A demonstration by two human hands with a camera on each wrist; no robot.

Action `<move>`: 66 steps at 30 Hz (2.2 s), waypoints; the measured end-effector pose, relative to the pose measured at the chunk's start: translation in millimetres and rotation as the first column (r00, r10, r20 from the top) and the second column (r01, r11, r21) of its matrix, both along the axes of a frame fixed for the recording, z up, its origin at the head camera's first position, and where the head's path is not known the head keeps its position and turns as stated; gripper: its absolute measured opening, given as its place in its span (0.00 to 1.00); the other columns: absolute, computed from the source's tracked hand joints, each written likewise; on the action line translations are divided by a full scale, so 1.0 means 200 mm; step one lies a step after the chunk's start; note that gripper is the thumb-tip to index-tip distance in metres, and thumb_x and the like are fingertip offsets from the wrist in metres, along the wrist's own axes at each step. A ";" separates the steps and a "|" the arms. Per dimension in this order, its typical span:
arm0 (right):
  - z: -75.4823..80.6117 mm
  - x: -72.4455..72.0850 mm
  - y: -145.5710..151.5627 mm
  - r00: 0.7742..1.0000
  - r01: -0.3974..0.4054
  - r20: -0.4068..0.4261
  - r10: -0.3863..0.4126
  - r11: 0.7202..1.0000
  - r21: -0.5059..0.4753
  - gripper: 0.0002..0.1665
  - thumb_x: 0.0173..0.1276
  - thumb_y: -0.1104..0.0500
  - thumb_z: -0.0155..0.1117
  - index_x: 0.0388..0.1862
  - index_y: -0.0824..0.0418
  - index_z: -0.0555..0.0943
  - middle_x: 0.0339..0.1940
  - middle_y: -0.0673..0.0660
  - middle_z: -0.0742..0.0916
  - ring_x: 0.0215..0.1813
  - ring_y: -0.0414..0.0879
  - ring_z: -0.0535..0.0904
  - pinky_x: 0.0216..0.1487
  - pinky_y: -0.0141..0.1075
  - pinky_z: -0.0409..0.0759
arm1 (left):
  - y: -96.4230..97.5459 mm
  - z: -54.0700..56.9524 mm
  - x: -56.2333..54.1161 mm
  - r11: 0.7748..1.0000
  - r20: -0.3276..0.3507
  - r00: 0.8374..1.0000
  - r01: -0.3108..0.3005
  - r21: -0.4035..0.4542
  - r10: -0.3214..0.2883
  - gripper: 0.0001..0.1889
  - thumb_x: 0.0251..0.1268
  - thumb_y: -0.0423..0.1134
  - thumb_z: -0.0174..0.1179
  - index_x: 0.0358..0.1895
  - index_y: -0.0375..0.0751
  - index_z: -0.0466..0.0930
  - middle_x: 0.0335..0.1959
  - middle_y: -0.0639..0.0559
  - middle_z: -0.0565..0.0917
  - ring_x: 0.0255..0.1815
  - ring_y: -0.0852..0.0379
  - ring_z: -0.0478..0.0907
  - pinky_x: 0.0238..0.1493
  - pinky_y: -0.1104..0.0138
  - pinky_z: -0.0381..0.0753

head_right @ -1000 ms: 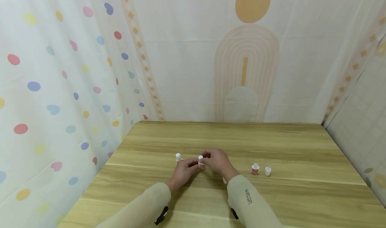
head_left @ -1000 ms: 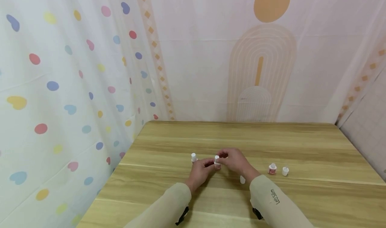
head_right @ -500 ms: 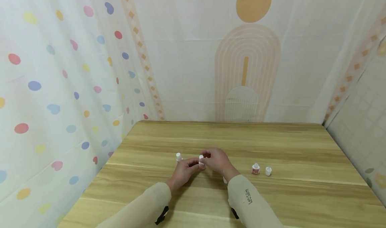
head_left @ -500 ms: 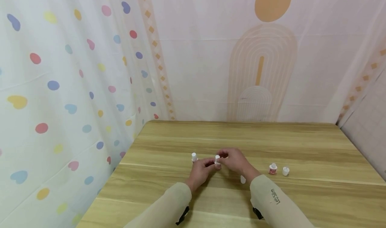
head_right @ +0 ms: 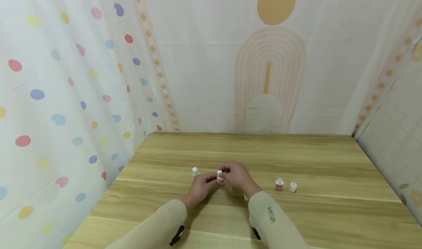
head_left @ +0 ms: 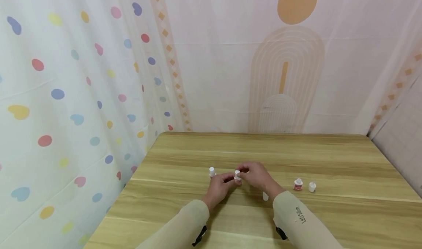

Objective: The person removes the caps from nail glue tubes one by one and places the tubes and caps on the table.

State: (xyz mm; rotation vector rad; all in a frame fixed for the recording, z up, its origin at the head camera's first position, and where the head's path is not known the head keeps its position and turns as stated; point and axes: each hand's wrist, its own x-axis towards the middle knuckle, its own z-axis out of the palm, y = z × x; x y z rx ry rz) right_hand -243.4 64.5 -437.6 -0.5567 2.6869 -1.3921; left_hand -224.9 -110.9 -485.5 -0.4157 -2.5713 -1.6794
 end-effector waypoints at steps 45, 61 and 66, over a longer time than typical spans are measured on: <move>0.00 0.00 0.00 1.000 0.010 0.016 -0.010 1.000 -0.015 0.06 0.66 0.60 0.70 0.42 0.57 0.87 0.36 0.47 0.86 0.44 0.44 0.79 0.50 0.45 0.78 | 0.00 0.01 0.00 1.000 0.006 1.000 0.010 -0.007 -0.010 0.08 0.70 0.37 0.62 0.44 0.41 0.89 0.40 0.53 0.89 0.50 0.56 0.82 0.55 0.62 0.77; 0.01 -0.01 0.00 1.000 -0.007 0.013 0.007 1.000 -0.005 0.09 0.67 0.62 0.69 0.46 0.60 0.86 0.39 0.49 0.86 0.46 0.46 0.79 0.49 0.46 0.78 | -0.01 0.00 0.00 1.000 -0.010 1.000 0.005 -0.027 -0.005 0.07 0.69 0.37 0.63 0.44 0.42 0.89 0.41 0.54 0.89 0.50 0.57 0.82 0.55 0.63 0.78; 0.01 -0.01 0.01 1.000 0.002 0.028 -0.002 1.000 -0.007 0.07 0.66 0.60 0.70 0.42 0.58 0.87 0.36 0.47 0.86 0.44 0.44 0.79 0.48 0.44 0.78 | 0.00 0.01 0.00 1.000 -0.009 1.000 0.005 -0.022 -0.006 0.08 0.69 0.37 0.63 0.44 0.42 0.89 0.41 0.53 0.89 0.50 0.57 0.82 0.55 0.62 0.78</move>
